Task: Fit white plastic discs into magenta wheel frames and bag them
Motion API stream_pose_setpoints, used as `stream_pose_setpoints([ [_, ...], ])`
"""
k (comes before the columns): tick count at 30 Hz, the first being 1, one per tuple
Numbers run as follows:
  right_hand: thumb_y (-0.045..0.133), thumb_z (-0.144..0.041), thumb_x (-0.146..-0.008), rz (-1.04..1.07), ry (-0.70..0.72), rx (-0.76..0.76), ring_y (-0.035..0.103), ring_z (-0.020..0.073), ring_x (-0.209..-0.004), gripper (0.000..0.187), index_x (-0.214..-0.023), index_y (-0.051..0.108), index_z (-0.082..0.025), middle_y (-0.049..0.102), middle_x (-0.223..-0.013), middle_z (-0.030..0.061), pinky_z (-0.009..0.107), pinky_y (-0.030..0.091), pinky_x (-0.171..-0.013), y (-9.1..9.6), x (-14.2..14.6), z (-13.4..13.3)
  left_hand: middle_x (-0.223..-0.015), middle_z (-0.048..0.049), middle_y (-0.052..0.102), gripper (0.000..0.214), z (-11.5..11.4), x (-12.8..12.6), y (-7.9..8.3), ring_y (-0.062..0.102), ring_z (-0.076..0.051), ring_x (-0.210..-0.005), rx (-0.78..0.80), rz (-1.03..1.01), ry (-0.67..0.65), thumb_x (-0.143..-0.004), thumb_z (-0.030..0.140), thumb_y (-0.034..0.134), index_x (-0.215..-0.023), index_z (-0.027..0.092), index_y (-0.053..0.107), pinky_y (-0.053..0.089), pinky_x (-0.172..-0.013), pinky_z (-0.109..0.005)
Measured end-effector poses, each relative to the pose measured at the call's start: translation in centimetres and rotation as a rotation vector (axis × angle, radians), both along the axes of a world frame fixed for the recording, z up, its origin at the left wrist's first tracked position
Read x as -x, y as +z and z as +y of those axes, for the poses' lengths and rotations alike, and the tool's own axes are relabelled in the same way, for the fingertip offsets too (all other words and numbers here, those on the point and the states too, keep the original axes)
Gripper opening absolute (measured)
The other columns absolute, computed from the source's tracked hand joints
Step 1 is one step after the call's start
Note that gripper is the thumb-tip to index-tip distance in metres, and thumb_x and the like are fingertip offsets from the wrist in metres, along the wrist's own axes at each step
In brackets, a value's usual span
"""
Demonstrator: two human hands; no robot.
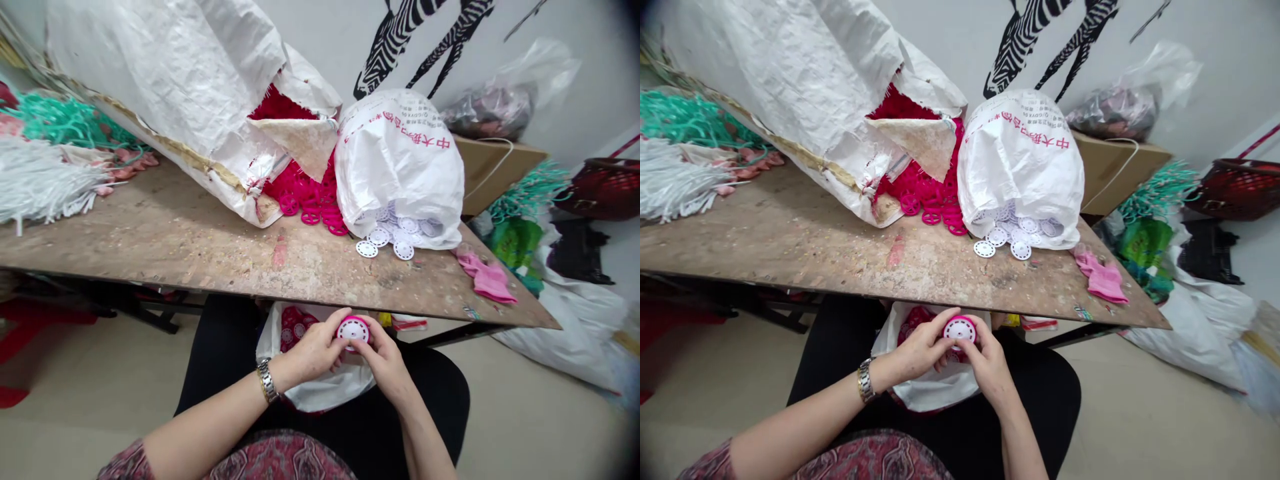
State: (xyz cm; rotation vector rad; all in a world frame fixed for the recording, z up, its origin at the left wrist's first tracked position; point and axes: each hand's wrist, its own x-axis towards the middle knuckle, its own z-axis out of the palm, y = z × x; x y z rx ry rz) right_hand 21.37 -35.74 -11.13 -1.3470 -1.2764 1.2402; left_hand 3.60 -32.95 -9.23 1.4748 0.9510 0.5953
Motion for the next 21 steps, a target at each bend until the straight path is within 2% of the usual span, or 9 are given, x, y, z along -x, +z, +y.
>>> stream_pose_setpoints([
  [5, 0.068, -0.042, -0.082, 0.011, -0.061, -0.015, 0.068, 0.0261, -0.093, 0.042, -0.117, 0.061, -0.02, 0.071, -0.104, 0.0076, 0.039, 0.058, -0.079, -1.2, 0.3, -1.1, -0.069, 0.0006, 0.061, 0.057, -0.6, 0.0, -0.4, 0.057, -0.012, -0.047, -0.054, 0.061, -0.046, -0.092, 0.028, 0.048, -0.148, 0.024, 0.038, 0.048, -0.044, -0.02],
  [8, 0.067, -0.043, -0.082, -0.01, -0.038, -0.007, 0.069, 0.025, -0.091, 0.041, -0.115, 0.063, -0.02, 0.073, -0.102, 0.0065, 0.037, 0.058, -0.078, -1.3, 0.2, -1.4, -0.083, -0.0041, 0.068, 0.057, -0.6, 0.0, -0.3, 0.06, -0.014, -0.05, -0.082, 0.16, -0.069, -0.091, 0.03, 0.049, -0.147, 0.024, 0.038, 0.05, -0.047, -0.024],
  [11, 0.066, -0.041, -0.082, -0.19, -0.006, -0.012, 0.069, 0.027, -0.1, 0.042, -0.119, 0.065, -0.023, 0.072, -0.112, 0.007, 0.042, 0.055, -0.088, -1.4, -0.3, -1.6, -0.101, -0.0132, 0.072, 0.059, -0.5, 0.4, -0.4, 0.071, -0.025, -0.077, -0.239, 0.376, -0.12, -0.092, 0.036, 0.051, -0.147, 0.018, 0.038, 0.056, -0.069, -0.035],
  [14, 0.067, -0.041, -0.079, -0.432, -0.058, -0.048, 0.068, 0.0318, -0.106, 0.047, -0.122, 0.067, -0.023, 0.07, -0.121, 0.0114, 0.05, 0.051, -0.095, -1.5, -0.9, -1.6, -0.11, -0.0192, 0.071, 0.06, -0.2, 1.0, -0.5, 0.069, -0.033, -0.101, -0.365, 0.603, -0.163, -0.092, 0.036, 0.054, -0.145, 0.013, 0.039, 0.052, -0.086, -0.042],
  [17, 0.062, -0.04, -0.084, -0.459, -0.08, -0.128, 0.07, 0.0303, -0.1, 0.04, -0.12, 0.068, -0.022, 0.073, -0.114, 0.0118, 0.048, 0.054, -0.09, -0.6, -1.2, -1.0, -0.112, -0.0155, 0.072, 0.046, 0.1, 1.5, -0.4, 0.068, -0.03, -0.105, -0.408, 0.643, -0.184, -0.092, 0.031, 0.054, -0.136, 0.018, 0.051, 0.051, -0.089, -0.038],
  [21, 0.055, -0.037, -0.091, -0.46, -0.121, -0.277, 0.069, 0.0277, -0.102, 0.031, -0.114, 0.07, -0.022, 0.074, -0.11, 0.0101, 0.044, 0.052, -0.092, 2.4, -1.6, 1.3, -0.114, -0.0101, 0.073, 0.032, 0.3, 1.6, 0.8, 0.067, -0.026, -0.107, -0.427, 0.539, -0.162, -0.092, 0.027, 0.053, -0.123, 0.022, 0.061, 0.05, -0.092, -0.035],
])
